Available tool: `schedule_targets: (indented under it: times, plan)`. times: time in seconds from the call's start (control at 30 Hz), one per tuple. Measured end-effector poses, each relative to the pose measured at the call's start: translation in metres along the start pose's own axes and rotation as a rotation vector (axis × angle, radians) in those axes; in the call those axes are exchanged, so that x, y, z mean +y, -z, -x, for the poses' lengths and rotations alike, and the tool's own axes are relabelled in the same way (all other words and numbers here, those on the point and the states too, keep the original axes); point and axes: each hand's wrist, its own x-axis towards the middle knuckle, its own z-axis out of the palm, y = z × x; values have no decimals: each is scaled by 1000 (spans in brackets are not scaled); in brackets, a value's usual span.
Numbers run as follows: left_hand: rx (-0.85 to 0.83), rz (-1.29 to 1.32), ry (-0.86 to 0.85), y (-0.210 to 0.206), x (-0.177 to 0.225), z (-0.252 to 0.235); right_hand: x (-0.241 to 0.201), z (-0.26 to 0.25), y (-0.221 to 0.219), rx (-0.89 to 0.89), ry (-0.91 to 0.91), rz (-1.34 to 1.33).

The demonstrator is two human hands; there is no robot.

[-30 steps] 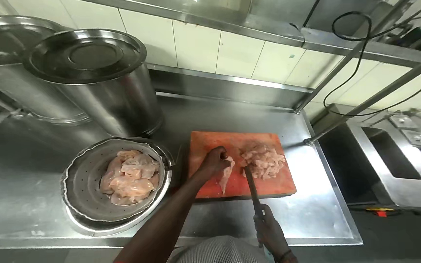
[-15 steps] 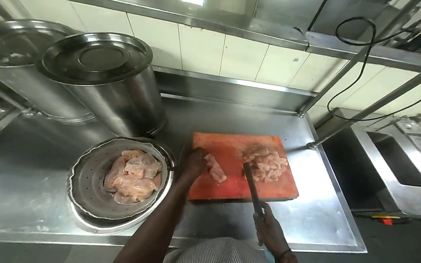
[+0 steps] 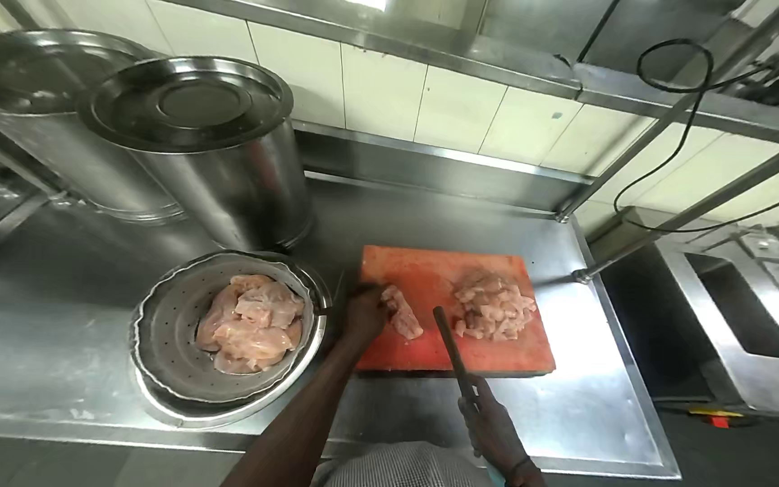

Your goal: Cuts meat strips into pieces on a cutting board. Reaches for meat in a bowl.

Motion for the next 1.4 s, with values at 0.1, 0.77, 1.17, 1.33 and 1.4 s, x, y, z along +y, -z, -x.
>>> schedule_targets:
  times: [0.1,0.77,1.17,1.33,1.4]
  plan:
    - [91,1,-91,-16,-13,-5,-22,-8,-1,-10,41,264]
    - [2,-156,-122,-29,-23,-10,-126,-78,-40,-17,-10,796]
    - [68,-182,-175,-33,-26,-7,-97,-63,-53,-4,-30,852]
    - [149,-107,-255,-38,-34,-10,-102,1,-33,-120,-159,806]
    - [155,-77,-232,-36,-33,-9,-119,35,-20,-199,-275,784]
